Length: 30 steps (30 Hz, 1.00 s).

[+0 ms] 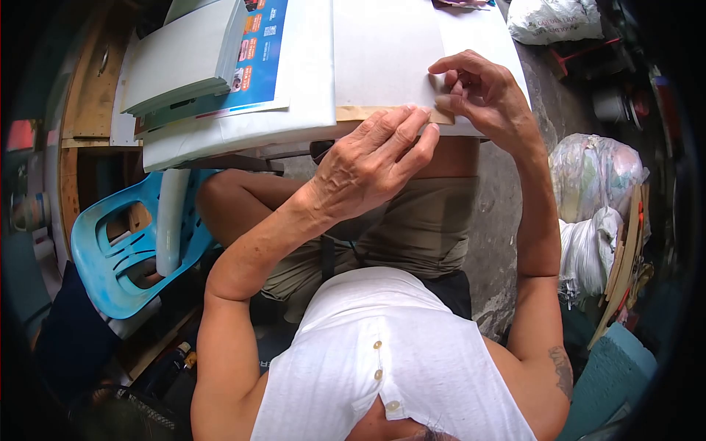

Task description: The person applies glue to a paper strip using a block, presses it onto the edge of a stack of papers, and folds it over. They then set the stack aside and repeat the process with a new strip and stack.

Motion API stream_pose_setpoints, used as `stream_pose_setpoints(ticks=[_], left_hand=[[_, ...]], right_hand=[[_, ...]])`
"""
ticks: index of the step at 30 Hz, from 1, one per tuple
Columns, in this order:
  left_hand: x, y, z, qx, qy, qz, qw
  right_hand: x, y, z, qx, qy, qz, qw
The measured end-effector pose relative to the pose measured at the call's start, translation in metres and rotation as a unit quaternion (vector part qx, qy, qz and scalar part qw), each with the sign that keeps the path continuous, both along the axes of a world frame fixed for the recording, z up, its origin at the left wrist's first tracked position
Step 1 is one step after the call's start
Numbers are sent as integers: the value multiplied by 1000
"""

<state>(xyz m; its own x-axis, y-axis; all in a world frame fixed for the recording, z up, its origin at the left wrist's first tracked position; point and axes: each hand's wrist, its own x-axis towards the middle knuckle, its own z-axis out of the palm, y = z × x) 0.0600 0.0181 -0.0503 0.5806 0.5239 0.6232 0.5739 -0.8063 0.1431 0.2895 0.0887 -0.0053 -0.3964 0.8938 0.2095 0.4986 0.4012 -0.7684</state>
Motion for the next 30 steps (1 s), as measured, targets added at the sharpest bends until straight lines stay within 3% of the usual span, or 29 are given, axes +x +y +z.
stream_pose_setpoints(ticks=[2, 6, 10, 17, 30], left_hand=[[-3, 4, -2, -13, -35, -9, 999], [-30, 11, 20, -51, -138, 8, 989], [-53, 28, 24, -122, -145, 70, 979], [-50, 39, 32, -200, -80, 103, 971], [-56, 53, 27, -285, -130, 89, 946]], right_hand=[[-5, -2, -6, 44, -13, -47, 998], [-9, -14, -4, 39, -1, -18, 999], [-21, -21, -3, 105, -32, 14, 994], [-36, -1, 2, 82, -111, 37, 990], [-41, 9, -1, 14, -121, -7, 993]])
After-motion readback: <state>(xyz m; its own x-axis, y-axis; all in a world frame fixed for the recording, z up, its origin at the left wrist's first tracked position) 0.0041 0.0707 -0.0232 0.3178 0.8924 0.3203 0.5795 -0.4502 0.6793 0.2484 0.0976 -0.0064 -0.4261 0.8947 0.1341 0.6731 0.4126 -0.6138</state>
